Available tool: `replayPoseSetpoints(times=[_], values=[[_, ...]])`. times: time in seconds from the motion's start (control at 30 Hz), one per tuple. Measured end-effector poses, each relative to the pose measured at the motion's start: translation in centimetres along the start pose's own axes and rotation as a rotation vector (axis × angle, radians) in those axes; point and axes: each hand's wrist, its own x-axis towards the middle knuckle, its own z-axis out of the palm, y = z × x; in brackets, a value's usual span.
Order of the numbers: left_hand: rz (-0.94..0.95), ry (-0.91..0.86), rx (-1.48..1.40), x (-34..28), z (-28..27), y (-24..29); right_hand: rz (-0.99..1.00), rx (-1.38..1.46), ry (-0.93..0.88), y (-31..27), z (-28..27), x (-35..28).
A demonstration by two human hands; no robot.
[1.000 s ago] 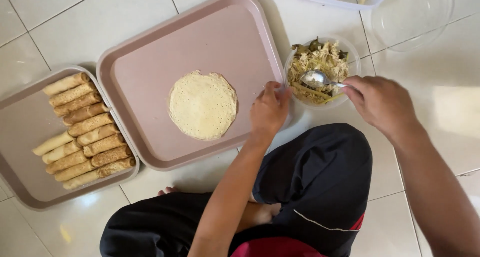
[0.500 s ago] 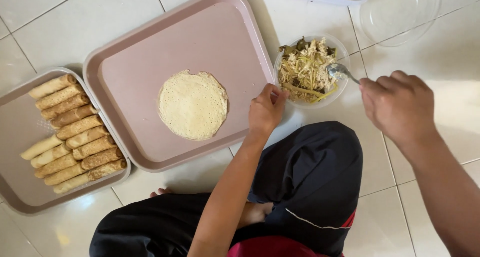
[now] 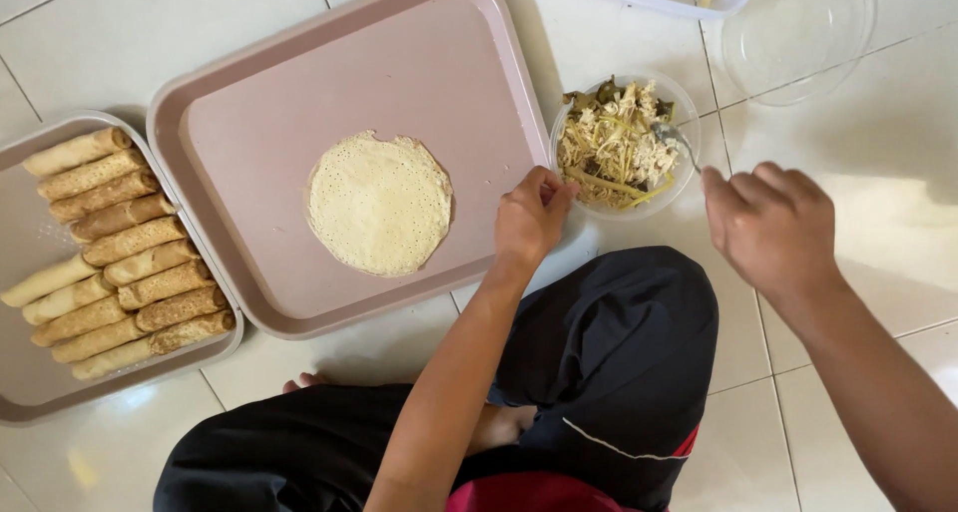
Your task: The person is assembling spring rolls by placing a wrapper on a tray, adding filling with a spoon, and rolling it tightly.
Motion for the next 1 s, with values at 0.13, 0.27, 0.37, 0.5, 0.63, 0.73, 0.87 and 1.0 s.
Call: replayPoseSetpoints(times=[0.13, 0.27, 0.37, 0.5, 0.63, 0.73, 0.87, 1.0], values=[[-0.025, -0.009, -0.058, 0.1, -0.5, 0.7, 0.008, 0.089, 0.041, 0.0, -1.8, -0.8], [-0.024, 0.0, -0.048, 0.4, -0.7, 0.7, 0.019, 0.135, -0.079, 1.7, -1.7, -2.2], [-0.014, 0.009, 0.017, 0.6, -0.7, 0.8, 0.045, 0.002, -0.226, 2.6, -3.3, -1.9], [-0.038, 0.007, 0.034, 0.7, -0.5, 0.9, 0.132, 0.134, -0.426, 2.3, -1.7, -1.3], [-0.066, 0.002, 0.034, 0.9, -0.5, 0.9, 0.233, 0.291, -0.463, 2.9, -1.7, -1.2], [-0.089, -0.026, 0.061, 1.0, -0.7, 1.1, 0.243, 0.33, -0.465, 3.6, -1.0, -1.5], [-0.08, -0.022, 0.033, 0.7, -0.3, 1.1, 0.242, 0.328, -0.458, 2.1, -0.8, -1.1], [-0.046, 0.006, 0.011, 0.7, -0.2, 0.8, 0.29, 0.438, -0.406, 1.4, -1.2, -1.0]])
